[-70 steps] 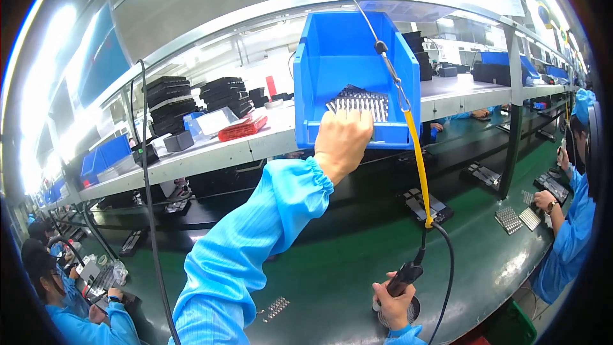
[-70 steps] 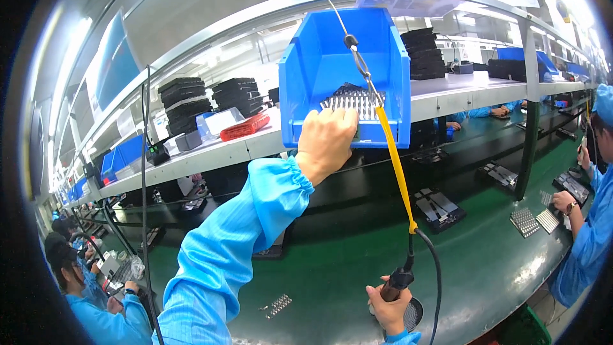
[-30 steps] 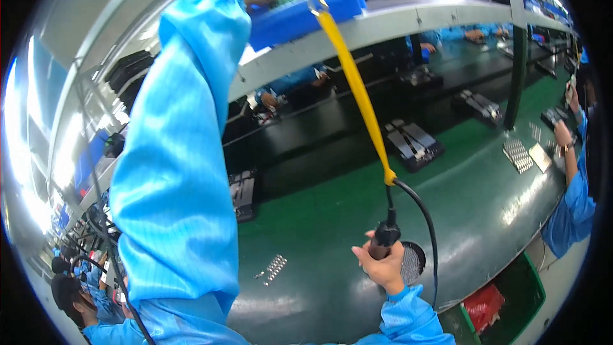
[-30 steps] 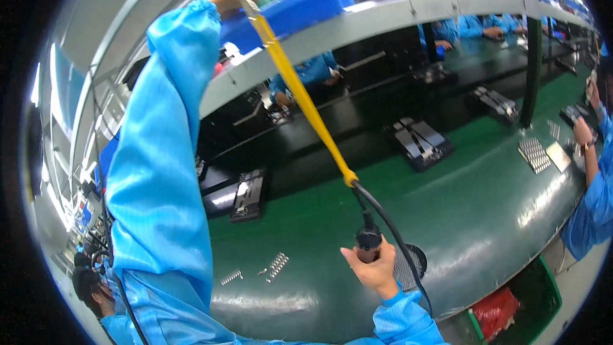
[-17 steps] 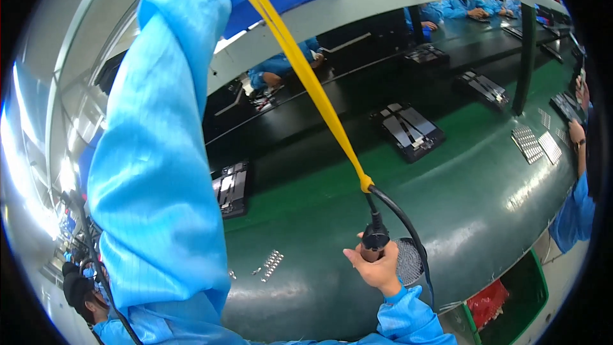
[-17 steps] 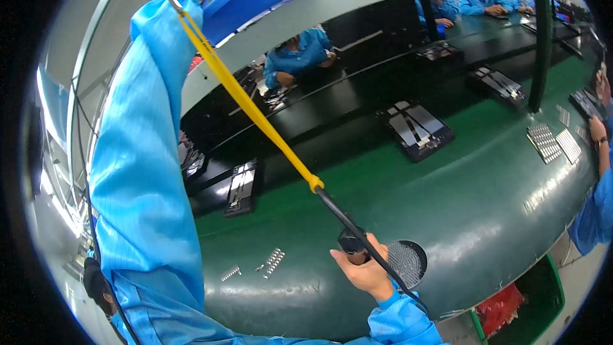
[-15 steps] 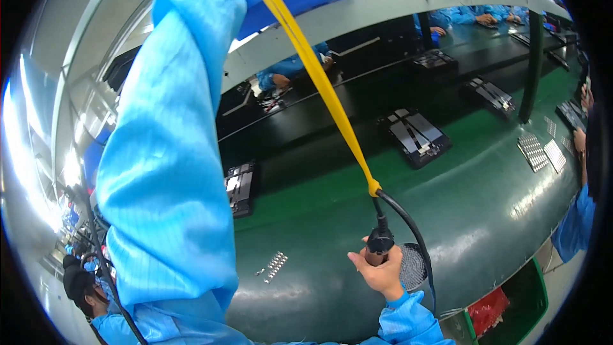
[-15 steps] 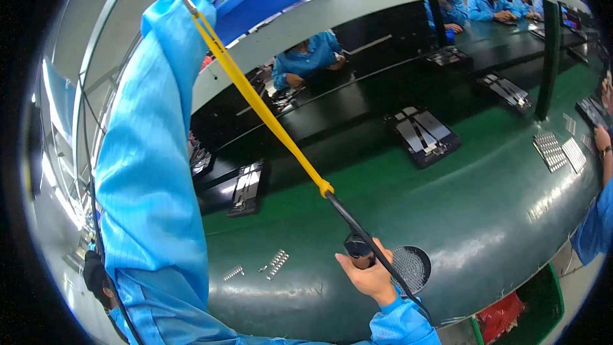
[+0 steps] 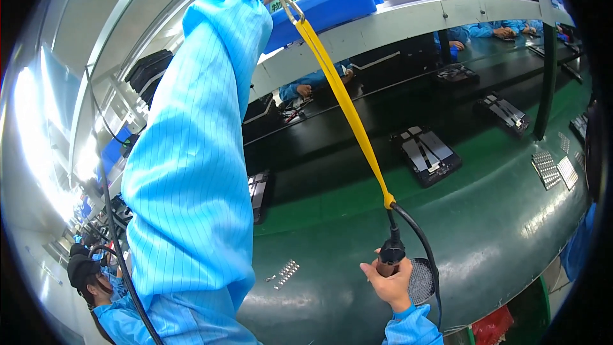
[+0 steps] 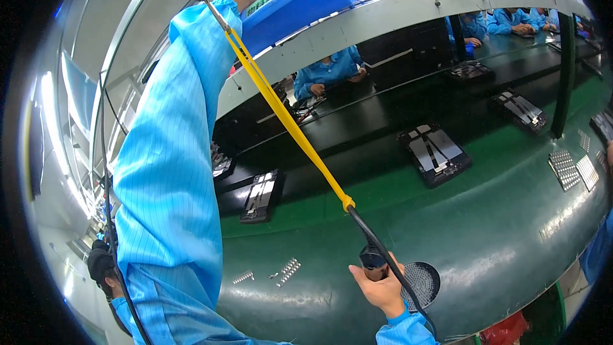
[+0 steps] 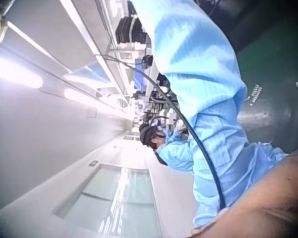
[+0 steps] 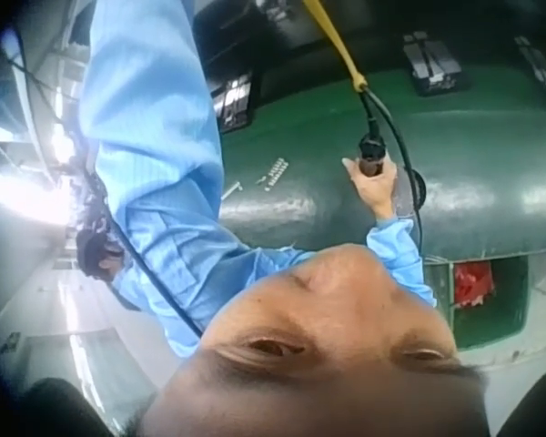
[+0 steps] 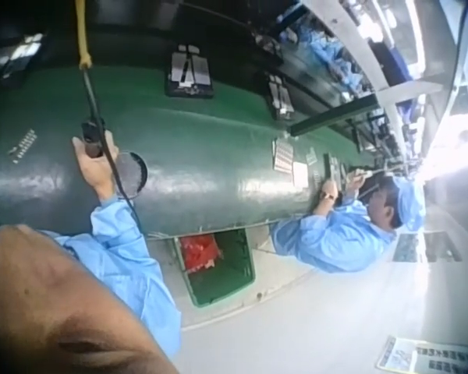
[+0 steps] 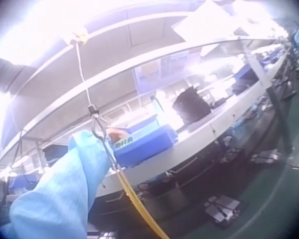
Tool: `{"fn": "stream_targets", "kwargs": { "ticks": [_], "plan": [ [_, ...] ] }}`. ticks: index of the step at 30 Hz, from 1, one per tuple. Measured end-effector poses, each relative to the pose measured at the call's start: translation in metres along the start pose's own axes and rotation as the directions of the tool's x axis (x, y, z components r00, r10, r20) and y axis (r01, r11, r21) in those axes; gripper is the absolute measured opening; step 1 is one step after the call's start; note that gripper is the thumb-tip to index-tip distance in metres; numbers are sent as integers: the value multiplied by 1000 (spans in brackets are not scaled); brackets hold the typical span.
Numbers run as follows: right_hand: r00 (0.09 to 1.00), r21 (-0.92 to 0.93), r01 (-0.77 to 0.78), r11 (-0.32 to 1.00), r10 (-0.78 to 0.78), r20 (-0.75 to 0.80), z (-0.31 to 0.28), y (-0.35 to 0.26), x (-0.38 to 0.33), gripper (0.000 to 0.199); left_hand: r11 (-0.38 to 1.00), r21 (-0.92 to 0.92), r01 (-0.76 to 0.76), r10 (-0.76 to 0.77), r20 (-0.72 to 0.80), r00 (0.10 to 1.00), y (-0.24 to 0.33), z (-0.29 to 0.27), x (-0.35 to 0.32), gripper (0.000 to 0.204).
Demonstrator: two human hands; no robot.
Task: Assembling and screwing components onto electronic screen modules on a factory assembly line.
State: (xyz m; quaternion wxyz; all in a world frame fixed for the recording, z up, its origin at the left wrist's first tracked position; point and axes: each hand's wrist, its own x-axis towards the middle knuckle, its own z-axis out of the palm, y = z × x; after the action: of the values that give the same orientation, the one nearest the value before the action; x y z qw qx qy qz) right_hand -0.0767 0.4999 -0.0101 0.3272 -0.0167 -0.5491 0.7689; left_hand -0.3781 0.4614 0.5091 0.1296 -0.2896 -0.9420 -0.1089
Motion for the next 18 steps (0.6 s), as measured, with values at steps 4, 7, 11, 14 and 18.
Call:
{"fn": "stream_targets", "kwargs": {
  "ticks": [4,7,11,14,18],
  "plan": [
    [999,-26,-36,999,36,-10,-4,1,4,28,999,-50,-15,16,14,1000,5,26,7,41],
    [998,-47,-58,997,58,5,-9,-4,2,28,997,-78,-23,24,17,1000,14,37,13,40],
    [999,-58,9,998,-7,41,-10,-8,1,28,995,-95,-17,17,-5,1000,15,32,25,38],
    [999,-47,-12,999,14,46,-11,-8,4,28,991,-130,-12,11,-8,1000,11,43,27,36],
    [1000,-15,-1,1000,1,6,-18,-8,3,29,967,-251,-45,30,-63,998,16,48,48,33]
  ]
}}
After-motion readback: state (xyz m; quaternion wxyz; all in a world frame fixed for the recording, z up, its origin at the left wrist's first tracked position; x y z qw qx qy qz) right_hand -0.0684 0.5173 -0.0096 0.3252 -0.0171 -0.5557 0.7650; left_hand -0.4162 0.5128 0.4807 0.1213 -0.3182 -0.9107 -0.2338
